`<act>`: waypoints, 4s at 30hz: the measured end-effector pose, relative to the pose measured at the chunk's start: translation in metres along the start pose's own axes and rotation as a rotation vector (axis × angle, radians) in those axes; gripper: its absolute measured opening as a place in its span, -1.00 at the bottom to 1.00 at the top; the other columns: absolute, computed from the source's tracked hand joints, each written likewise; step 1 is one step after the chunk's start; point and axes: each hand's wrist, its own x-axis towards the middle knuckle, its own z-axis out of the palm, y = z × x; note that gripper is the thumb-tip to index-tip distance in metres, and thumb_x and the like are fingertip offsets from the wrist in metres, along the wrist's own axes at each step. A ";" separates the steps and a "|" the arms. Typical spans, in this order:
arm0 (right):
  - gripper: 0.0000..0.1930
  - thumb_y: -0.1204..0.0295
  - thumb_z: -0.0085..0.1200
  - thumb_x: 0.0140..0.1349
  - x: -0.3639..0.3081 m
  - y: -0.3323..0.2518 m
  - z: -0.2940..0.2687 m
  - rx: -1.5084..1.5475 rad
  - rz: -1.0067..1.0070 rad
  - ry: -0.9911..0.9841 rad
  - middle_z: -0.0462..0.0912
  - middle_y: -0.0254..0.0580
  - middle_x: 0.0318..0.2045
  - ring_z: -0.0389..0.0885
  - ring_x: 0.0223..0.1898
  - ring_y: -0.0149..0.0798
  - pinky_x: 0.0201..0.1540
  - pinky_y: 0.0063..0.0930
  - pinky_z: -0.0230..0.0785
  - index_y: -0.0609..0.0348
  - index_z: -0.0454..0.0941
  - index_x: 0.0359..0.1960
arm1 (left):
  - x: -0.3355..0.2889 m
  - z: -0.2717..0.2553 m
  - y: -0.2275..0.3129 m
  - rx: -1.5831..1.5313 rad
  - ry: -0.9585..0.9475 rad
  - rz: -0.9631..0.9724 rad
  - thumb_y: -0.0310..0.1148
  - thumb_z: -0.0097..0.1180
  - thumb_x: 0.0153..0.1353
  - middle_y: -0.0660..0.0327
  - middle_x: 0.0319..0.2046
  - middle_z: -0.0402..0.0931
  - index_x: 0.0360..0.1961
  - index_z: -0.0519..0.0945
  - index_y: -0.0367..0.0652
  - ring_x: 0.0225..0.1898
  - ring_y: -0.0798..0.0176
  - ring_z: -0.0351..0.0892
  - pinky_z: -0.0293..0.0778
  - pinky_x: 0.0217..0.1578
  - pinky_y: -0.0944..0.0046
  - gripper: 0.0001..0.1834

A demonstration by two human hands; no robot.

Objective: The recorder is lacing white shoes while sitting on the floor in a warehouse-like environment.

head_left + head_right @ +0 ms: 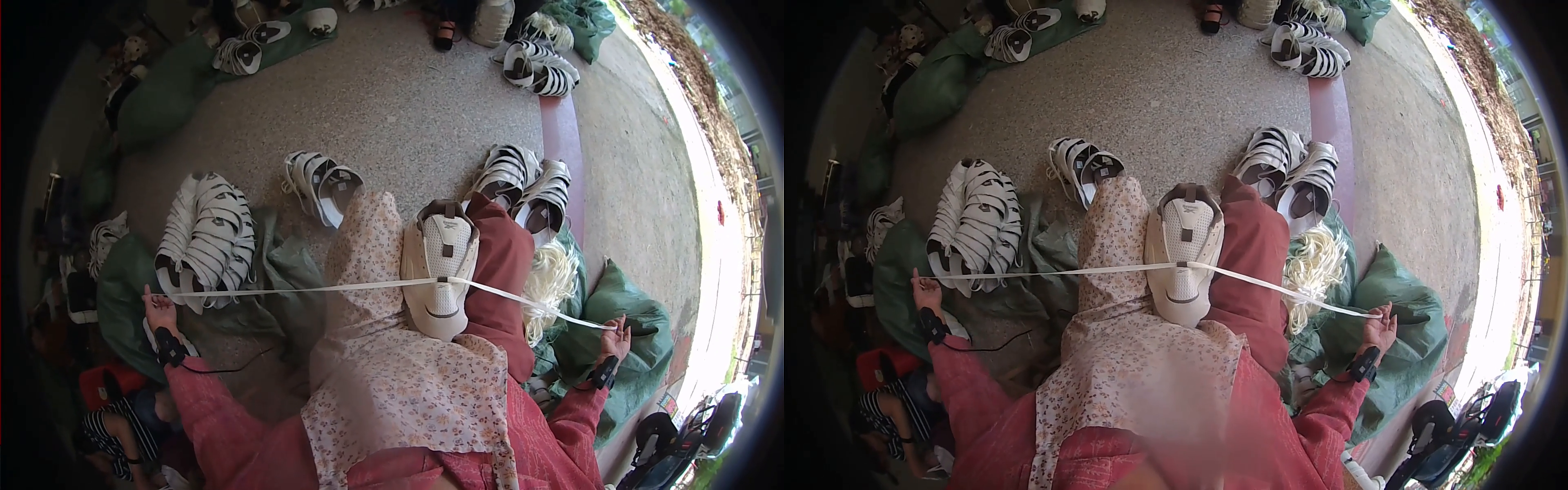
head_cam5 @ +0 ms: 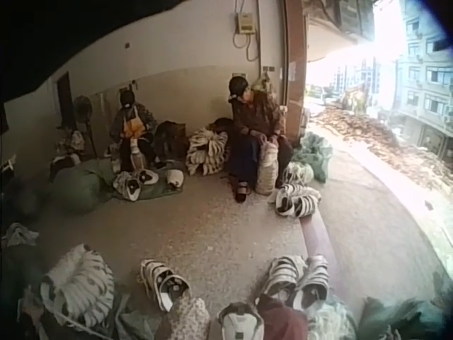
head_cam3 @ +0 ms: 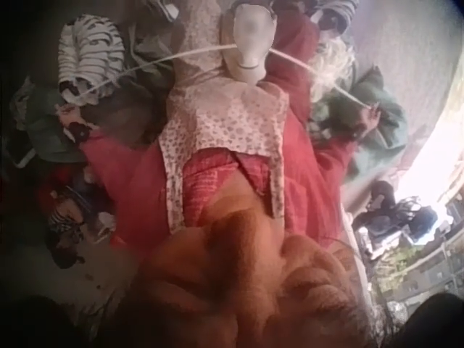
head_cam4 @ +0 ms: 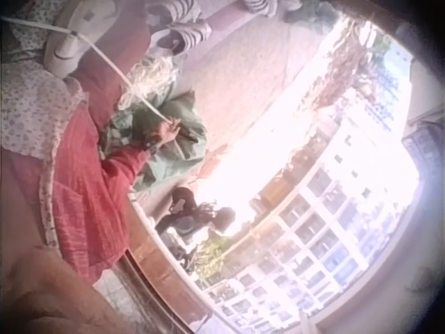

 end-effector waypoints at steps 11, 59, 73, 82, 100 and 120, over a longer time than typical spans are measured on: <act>-0.75 0.62 -0.08 0.35 0.017 0.027 -0.019 -0.118 0.039 0.416 0.61 -0.14 -0.28 0.35 -0.53 -0.32 -0.47 -0.53 0.26 0.36 0.45 0.04 | -0.005 -0.037 0.049 0.045 -0.361 0.126 0.16 -0.30 0.48 0.11 -0.08 0.62 0.21 0.44 -0.27 -0.34 0.32 0.53 0.31 -0.68 0.40 -0.31; -0.70 0.34 0.29 0.02 -0.115 0.343 0.290 -2.062 -0.461 -1.461 0.53 -0.24 -0.31 0.56 -0.18 -0.16 -0.06 -0.28 0.25 0.03 0.55 -0.19 | -0.307 0.303 -0.280 0.609 -1.297 -0.349 -0.36 -0.01 0.46 0.26 -0.18 0.57 0.03 0.56 -0.30 -0.15 0.45 0.52 0.47 -0.04 0.39 -0.73; -0.89 0.36 0.20 0.06 -0.120 0.352 0.285 -2.070 -0.645 -1.479 0.51 -0.28 -0.40 0.54 -0.25 -0.20 -0.10 -0.28 0.25 0.05 0.54 -0.42 | -0.311 0.291 -0.264 0.661 -1.180 -0.692 -0.40 0.02 0.43 0.17 -0.29 0.61 0.16 0.35 -0.29 -0.33 0.43 0.58 0.49 -0.27 0.45 -0.66; -0.88 0.36 0.12 0.06 -0.132 0.359 0.300 -2.280 -0.517 -1.389 0.59 -0.11 -0.56 0.64 -0.49 -0.03 -0.35 -0.13 0.39 0.11 0.59 -0.53 | -0.317 0.280 -0.270 0.983 -1.427 -0.670 -0.33 0.06 0.43 0.27 -0.38 0.62 -0.10 0.61 -0.28 -0.49 0.53 0.49 0.39 -0.45 0.51 -0.78; -0.81 0.32 0.15 0.04 -0.116 0.371 0.288 -2.155 -0.166 -1.079 0.62 0.05 -0.57 0.64 -0.48 0.09 -0.41 -0.13 0.47 0.19 0.69 -0.49 | -0.332 0.288 -0.272 1.450 -1.701 0.256 -0.19 0.01 0.36 0.07 -0.41 0.56 -0.33 0.57 -0.18 -0.32 -0.11 0.58 0.47 -0.30 0.01 -0.73; -0.89 0.48 0.13 0.30 -0.125 0.365 0.259 -1.620 0.047 -1.048 0.59 -0.18 -0.42 0.57 -0.37 -0.29 -0.26 -0.43 0.43 0.28 0.53 -0.26 | -0.331 0.284 -0.284 1.217 -1.561 -0.074 -0.28 0.03 0.34 0.15 -0.56 0.53 -0.39 0.58 -0.32 -0.47 0.35 0.48 0.43 -0.39 0.24 -0.71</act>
